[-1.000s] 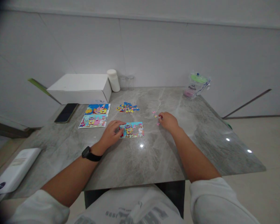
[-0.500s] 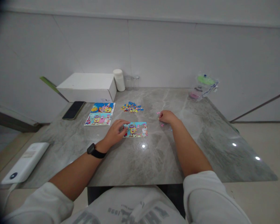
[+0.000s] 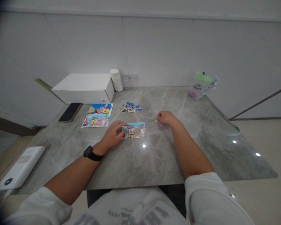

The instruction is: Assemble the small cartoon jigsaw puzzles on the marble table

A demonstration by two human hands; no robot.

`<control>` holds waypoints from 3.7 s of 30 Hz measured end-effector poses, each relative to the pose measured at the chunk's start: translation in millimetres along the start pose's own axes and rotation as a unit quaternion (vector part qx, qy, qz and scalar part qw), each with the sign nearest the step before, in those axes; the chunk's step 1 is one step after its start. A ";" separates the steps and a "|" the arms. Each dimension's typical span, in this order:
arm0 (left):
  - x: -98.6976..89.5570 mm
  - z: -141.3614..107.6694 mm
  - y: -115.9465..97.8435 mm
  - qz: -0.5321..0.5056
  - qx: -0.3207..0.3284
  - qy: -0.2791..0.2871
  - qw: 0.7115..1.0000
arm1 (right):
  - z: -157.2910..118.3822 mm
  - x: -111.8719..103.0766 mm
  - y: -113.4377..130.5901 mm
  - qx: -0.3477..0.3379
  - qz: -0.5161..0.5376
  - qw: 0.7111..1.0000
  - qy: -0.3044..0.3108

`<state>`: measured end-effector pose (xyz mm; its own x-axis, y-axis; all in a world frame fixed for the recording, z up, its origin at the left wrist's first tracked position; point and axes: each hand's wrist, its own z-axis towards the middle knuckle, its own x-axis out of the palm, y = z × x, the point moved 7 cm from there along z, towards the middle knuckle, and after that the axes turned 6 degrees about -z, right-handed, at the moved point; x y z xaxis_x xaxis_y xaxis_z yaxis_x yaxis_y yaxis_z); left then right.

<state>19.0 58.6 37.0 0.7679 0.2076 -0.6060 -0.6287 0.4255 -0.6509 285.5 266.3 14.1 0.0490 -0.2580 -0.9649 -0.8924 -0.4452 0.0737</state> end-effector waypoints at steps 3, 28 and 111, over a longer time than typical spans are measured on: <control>-0.6 -0.2 0.3 0.001 0.001 -0.002 1.000 | -1.2 -1.3 0.8 -0.013 0.017 1.000 0.007; 11.7 -3.4 -5.3 0.010 0.020 0.070 0.997 | -43.2 -1.1 121.0 -0.197 0.174 0.965 -0.018; 27.8 -3.5 -23.3 0.076 0.096 0.176 0.977 | -89.3 -24.7 -96.1 0.136 0.308 0.860 -0.385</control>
<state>54.5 51.4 33.7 0.5564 -0.0194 -0.8307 -0.6717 0.5781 -0.4634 410.2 238.9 53.4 -0.6874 0.3171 -0.6534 -0.7204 -0.1832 0.6689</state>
